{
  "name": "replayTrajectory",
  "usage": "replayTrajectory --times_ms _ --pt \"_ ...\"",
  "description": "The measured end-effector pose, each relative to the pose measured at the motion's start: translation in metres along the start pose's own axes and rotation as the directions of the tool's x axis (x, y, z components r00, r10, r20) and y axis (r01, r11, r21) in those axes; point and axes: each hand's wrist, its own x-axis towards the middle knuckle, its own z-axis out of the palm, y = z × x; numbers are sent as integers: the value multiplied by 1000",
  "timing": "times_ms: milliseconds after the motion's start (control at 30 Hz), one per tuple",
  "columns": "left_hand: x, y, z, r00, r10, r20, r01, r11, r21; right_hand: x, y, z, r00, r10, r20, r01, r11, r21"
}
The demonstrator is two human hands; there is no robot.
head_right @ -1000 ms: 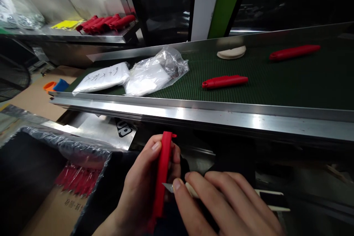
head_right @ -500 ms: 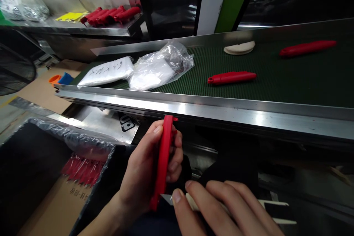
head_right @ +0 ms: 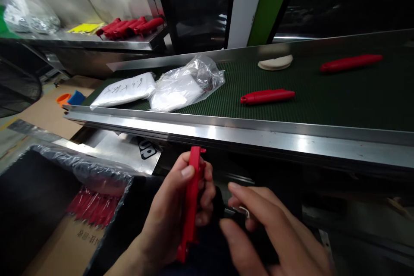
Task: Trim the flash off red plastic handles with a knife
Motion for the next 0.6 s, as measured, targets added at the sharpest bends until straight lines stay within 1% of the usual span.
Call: replayTrajectory --times_ms 67,133,233,333,400,433,467,500,567,600 --pt "-4 -5 0 1000 -10 -4 10 1000 -9 7 -15 10 999 14 34 -13 1000 -22" --pt "-6 -11 -1 1000 -12 3 12 1000 -27 16 -19 14 994 14 106 -13 1000 -14" --pt "-8 -21 -8 995 -59 77 58 998 15 35 -19 9 982 25 189 -39 997 71" --pt "-9 -26 -13 977 -109 184 100 993 59 54 -22 2 976 22 218 -63 981 183" --pt "-10 -25 -13 970 -146 194 125 985 120 61 -25 0 965 36 260 -93 974 209" --pt "-11 -24 -12 973 -156 171 131 980 149 62 -24 0 961 54 270 -114 971 210" --pt "-11 -22 -11 976 -163 141 138 975 171 62 -23 1 965 78 251 -132 969 206" --pt "-12 -20 -9 978 -167 122 143 972 185 61 -20 2 973 105 205 -147 968 202" --pt "-11 -18 -7 981 -162 104 141 973 183 57 -11 2 987 146 69 -157 969 191" --pt "-10 -18 -7 983 -153 105 134 976 171 54 -7 2 990 140 18 -141 974 176"
